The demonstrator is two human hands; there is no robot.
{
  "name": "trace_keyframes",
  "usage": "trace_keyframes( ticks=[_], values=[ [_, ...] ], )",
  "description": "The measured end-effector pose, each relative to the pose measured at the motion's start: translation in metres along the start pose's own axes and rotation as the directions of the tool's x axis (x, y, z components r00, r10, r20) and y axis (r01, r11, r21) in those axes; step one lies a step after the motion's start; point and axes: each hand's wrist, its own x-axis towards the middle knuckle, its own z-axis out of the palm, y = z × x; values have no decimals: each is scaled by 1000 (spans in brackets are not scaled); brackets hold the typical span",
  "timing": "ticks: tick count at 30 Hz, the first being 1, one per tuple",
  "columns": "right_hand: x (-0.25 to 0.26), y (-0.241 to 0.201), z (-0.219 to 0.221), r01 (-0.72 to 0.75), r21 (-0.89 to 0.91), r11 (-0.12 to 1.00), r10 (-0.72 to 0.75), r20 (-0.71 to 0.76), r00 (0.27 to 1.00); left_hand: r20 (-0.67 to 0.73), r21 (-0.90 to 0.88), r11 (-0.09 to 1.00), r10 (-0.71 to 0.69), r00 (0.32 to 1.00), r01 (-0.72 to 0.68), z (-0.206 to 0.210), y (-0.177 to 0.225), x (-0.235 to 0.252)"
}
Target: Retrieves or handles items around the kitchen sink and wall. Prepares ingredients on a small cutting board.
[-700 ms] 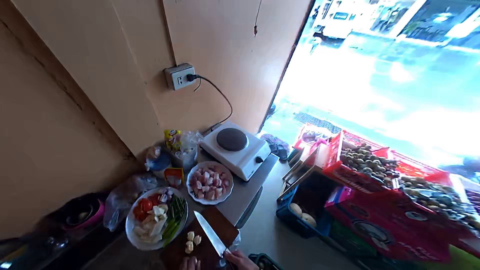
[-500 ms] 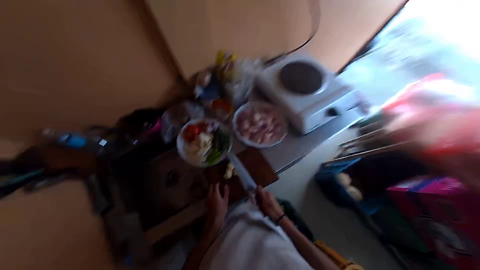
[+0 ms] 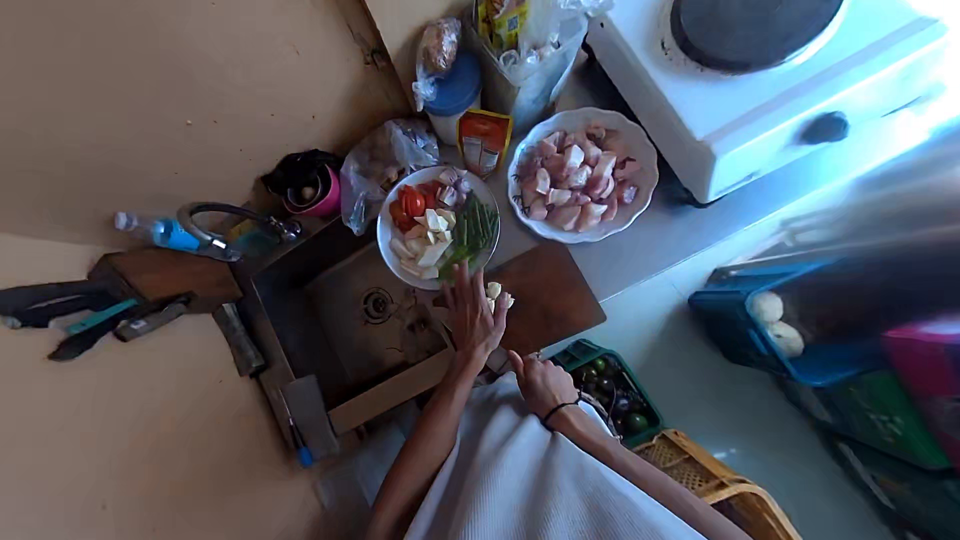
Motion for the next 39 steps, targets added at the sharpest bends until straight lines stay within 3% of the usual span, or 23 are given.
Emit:
trace_keyframes(
  ticks=[7, 17, 25, 29, 32, 35, 37, 39],
  values=[
    [8, -2, -5, -77, -6, 997, 77, 51, 996, -50, 95, 992, 83, 995, -78, 9, 3, 3],
    [12, -10, -6, -156, -49, 987, 160, 89, 983, -7, 93, 988, 127, 992, -125, 19, 0, 1],
    [12, -20, -2, -187, -80, 979, 186, -20, 982, -90, 93, 984, 162, 983, -154, 24, -2, 10],
    [4, -13, 1, -143, -71, 987, 141, -41, 989, -55, 16, 989, 147, 988, -147, 22, 0, 2],
    [14, 3, -12, -30, 135, 990, 20, 74, 997, -153, -346, 930, 78, 985, -127, 0, -3, 8],
    [13, 29, -23, -65, 559, 826, -103, 265, 959, -292, -612, 790, -176, 940, -42, -51, -17, -1],
    [7, 39, -30, -130, 695, 707, -173, 348, 921, -312, -680, 733, -338, 888, 39, -75, -40, -15],
    [3, 48, -29, -111, 767, 632, -268, 350, 898, -211, -662, 728, -406, 889, 176, -74, -62, -35]
  ],
)
